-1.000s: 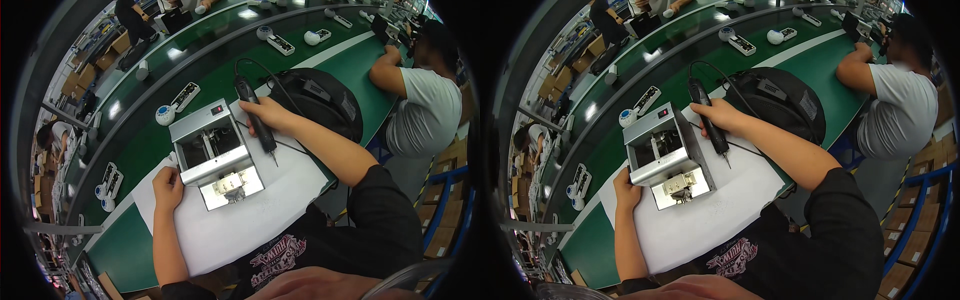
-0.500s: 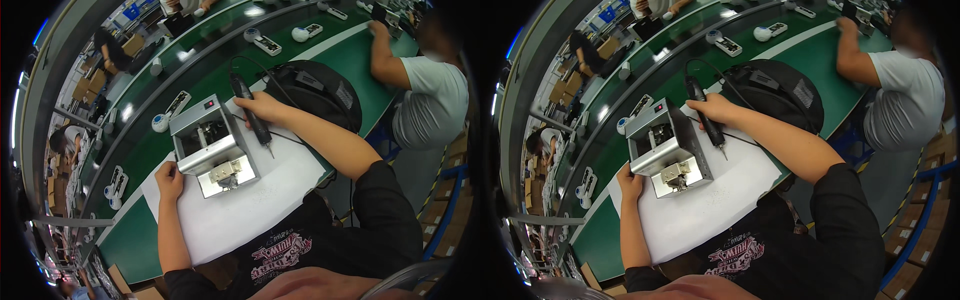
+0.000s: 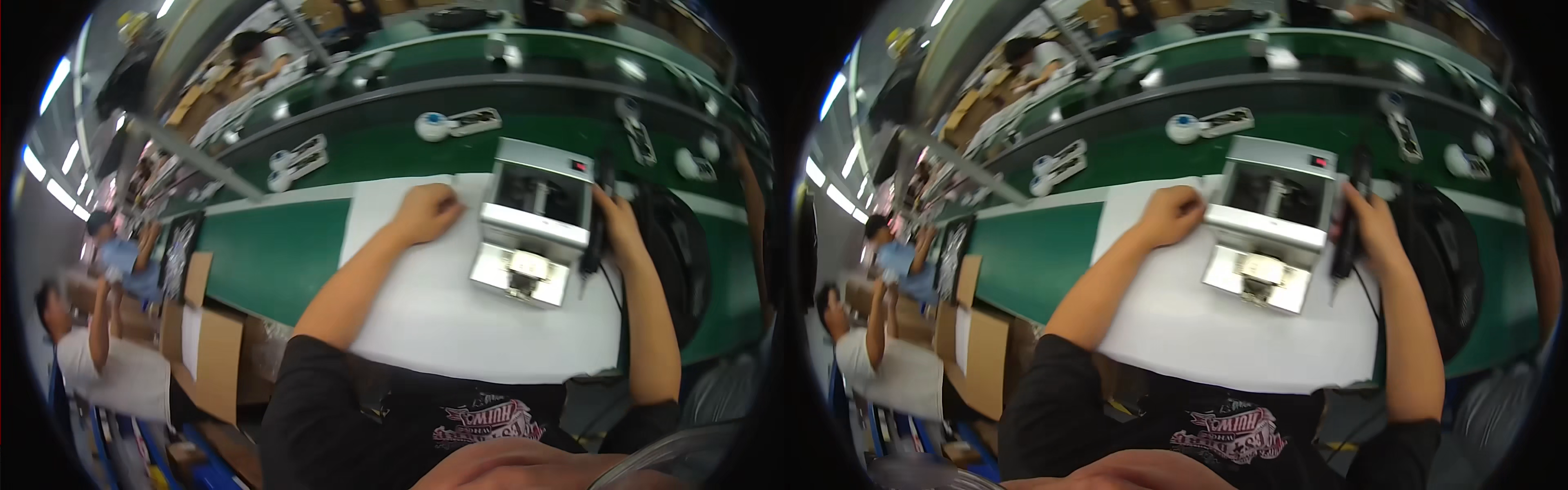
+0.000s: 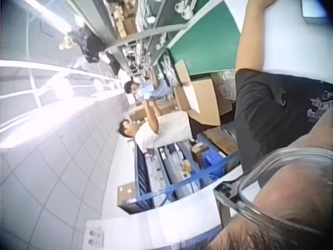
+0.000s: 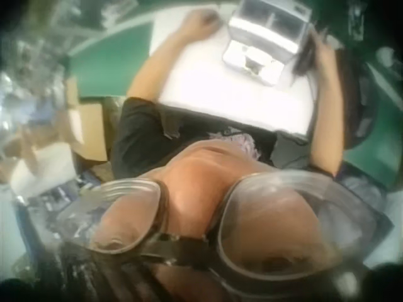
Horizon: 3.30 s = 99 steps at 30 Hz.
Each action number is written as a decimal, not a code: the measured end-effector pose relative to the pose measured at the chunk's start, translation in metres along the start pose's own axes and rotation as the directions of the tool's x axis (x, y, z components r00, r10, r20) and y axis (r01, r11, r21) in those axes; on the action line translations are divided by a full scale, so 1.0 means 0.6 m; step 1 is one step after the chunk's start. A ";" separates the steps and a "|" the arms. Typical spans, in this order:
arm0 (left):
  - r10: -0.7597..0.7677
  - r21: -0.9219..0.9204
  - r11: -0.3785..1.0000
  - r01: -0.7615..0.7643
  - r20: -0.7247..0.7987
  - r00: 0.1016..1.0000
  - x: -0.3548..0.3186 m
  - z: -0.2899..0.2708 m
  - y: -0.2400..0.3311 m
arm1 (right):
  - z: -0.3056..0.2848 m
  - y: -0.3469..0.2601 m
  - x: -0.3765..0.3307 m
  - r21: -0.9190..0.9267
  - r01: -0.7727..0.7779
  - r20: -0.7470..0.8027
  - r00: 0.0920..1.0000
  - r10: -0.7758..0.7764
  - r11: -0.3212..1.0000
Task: Assembling electronic components using an electric screwdriver at a workstation.
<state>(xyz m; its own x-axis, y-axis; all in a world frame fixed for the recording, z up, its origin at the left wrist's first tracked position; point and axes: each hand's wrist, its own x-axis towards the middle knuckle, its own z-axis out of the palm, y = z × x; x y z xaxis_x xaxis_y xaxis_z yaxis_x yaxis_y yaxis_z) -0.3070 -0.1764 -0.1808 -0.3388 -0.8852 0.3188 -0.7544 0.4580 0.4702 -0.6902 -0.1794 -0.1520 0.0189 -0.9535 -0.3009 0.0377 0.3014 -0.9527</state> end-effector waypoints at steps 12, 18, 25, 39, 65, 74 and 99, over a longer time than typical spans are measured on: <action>0.065 -0.018 0.998 -0.065 -0.001 0.998 -0.008 -0.013 0.003 | -0.055 0.071 0.074 0.015 0.089 0.032 0.995 -0.090 0.996; 0.054 -0.029 0.998 -0.052 0.052 0.997 -0.009 -0.020 0.006 | -0.097 0.105 0.102 0.007 0.086 0.005 0.996 -0.086 0.996; 0.082 -0.040 0.996 -0.081 0.028 0.996 -0.013 -0.012 0.001 | -0.122 0.125 0.117 0.075 0.068 0.047 0.996 -0.072 0.995; 0.004 -0.034 0.999 -0.002 0.063 0.998 -0.013 -0.021 0.009 | -0.110 0.107 0.113 0.081 0.050 -0.025 0.999 -0.048 0.995; 0.012 -0.042 0.999 -0.010 0.049 0.999 -0.002 -0.009 0.000 | -0.015 0.039 0.035 -0.039 0.073 -0.050 0.996 -0.075 0.997; -0.091 -0.162 0.982 0.098 0.046 0.995 0.001 0.002 0.000 | 0.011 -0.008 0.007 -0.073 -0.022 -0.061 0.998 0.018 0.997; -0.613 -0.806 0.575 0.139 -0.312 0.726 0.333 0.155 -0.027 | -0.020 0.045 0.059 -0.137 0.084 0.039 0.996 -0.080 0.987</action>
<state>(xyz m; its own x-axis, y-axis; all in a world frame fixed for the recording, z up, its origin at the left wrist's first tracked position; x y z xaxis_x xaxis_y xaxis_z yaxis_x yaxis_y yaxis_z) -0.4144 -0.3681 -0.2015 0.3923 -0.8979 0.1997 -0.0279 0.2054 0.9783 -0.7005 -0.2054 -0.1888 0.0549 -0.9735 -0.2221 -0.0983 0.2161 -0.9714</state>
